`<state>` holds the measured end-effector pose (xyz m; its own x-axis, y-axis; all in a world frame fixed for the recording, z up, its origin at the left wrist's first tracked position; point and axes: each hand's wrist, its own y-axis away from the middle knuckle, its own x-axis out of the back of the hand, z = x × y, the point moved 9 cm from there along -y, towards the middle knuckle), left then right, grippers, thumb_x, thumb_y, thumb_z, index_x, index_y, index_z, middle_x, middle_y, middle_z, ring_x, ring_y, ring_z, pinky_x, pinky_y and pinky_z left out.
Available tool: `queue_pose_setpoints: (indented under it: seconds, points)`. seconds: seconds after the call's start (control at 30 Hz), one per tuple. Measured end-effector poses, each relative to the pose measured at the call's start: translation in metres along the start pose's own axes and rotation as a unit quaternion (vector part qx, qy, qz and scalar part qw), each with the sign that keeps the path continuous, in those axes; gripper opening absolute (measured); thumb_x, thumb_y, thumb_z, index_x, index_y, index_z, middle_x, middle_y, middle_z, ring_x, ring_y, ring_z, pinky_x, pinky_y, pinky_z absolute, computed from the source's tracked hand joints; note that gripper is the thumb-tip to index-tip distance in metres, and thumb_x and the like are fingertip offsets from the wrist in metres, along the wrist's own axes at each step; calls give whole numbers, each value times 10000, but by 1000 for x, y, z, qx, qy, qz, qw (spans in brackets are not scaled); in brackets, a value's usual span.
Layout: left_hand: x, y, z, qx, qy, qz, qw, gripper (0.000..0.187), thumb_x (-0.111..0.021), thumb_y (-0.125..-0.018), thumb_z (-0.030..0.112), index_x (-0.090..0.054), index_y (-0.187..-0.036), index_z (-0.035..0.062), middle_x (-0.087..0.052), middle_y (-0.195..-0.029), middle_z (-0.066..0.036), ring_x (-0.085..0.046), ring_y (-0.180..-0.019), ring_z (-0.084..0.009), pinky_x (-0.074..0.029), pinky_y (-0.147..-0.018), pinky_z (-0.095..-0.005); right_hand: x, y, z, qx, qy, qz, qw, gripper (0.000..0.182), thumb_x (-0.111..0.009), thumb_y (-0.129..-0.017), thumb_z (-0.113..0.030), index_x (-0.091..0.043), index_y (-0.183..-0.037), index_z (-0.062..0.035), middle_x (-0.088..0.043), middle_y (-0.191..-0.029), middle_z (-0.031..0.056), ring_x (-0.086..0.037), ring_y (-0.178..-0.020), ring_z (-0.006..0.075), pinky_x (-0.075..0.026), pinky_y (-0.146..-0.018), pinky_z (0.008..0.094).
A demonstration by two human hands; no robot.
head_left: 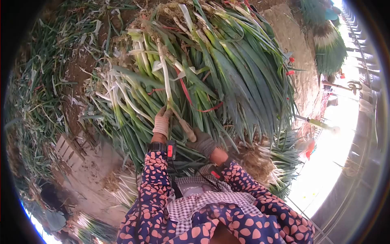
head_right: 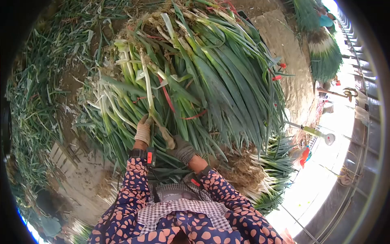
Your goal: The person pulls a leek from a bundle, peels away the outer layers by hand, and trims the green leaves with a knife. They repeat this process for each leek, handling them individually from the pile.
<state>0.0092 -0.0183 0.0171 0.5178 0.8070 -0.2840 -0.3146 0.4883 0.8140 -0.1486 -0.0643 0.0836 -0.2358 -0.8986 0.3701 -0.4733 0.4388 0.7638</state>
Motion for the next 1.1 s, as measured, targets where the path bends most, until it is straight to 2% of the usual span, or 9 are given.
queue_pose_setpoints:
  seconds: [0.4,0.63,0.67,0.77,0.83,0.93,1.0,1.07,1.1]
  points:
    - [27,21,-16,58,4,0,998,461,-591,-786,179,-467,-1175,-35,-589,-808,-75,-535,-562,-164,-424,-441,-278,17,-42,-38,-10,47,85,995,516,-705,-634,-345,-530,-1008,-35,-598,-920,195,-577,-883,343,-460,-730,393]
    - [49,1,-41,98,-9,-37,994,388,-579,-795,160,-518,-1133,-23,-606,-885,-84,-570,-737,-154,-456,-633,-260,24,-78,-90,159,65,160,972,498,-709,-608,-315,-547,-991,-41,-585,-961,201,-566,-894,343,-462,-745,398]
    - [52,-6,-47,117,-16,-56,991,375,-573,-798,157,-527,-1126,-19,-607,-894,-85,-572,-758,-152,-454,-663,-252,-1,-120,-42,103,148,119,976,515,-706,-603,-324,-542,-991,-29,-577,-987,208,-565,-916,343,-461,-768,402]
    - [72,-26,-63,101,-54,-56,992,337,-551,-820,162,-529,-1122,15,-595,-898,-96,-582,-719,-174,-479,-621,-306,12,-109,-65,12,144,113,983,531,-701,-599,-339,-541,-984,-10,-584,-948,217,-564,-917,352,-460,-777,407]
    - [74,-43,-67,-131,-174,-168,961,322,-542,-824,153,-534,-1124,34,-596,-881,-104,-590,-697,-182,-485,-592,-304,17,-103,-90,-2,177,76,981,540,-699,-598,-354,-544,-977,-2,-583,-950,223,-564,-920,350,-460,-778,406]
    - [73,-31,-56,-295,-281,-208,889,318,-542,-821,144,-538,-1128,59,-601,-850,-103,-595,-655,-199,-488,-554,-306,10,-121,-89,-21,184,51,981,562,-686,-606,-391,-543,-981,3,-581,-962,232,-563,-924,354,-459,-776,405]
    - [82,-41,-59,-171,-228,-155,946,304,-521,-833,129,-539,-1127,52,-605,-865,-92,-596,-667,-183,-488,-562,-296,2,-139,-84,-19,187,28,982,574,-671,-620,-415,-542,-996,-1,-579,-974,234,-563,-923,358,-457,-771,405]
    - [86,-22,-74,144,-54,-55,987,278,-475,-863,103,-538,-1122,23,-610,-917,-74,-596,-724,-138,-487,-603,-273,-12,-151,-81,-12,191,-6,982,582,-655,-640,-435,-544,-1020,-8,-578,-989,230,-564,-919,361,-455,-766,406]
    - [86,-16,-68,141,-58,-65,986,280,-489,-856,111,-539,-1118,24,-610,-900,-75,-597,-693,-149,-487,-572,-291,-13,-164,-83,25,95,30,995,580,-647,-650,-441,-545,-1029,-14,-581,-979,226,-565,-910,364,-455,-761,407]
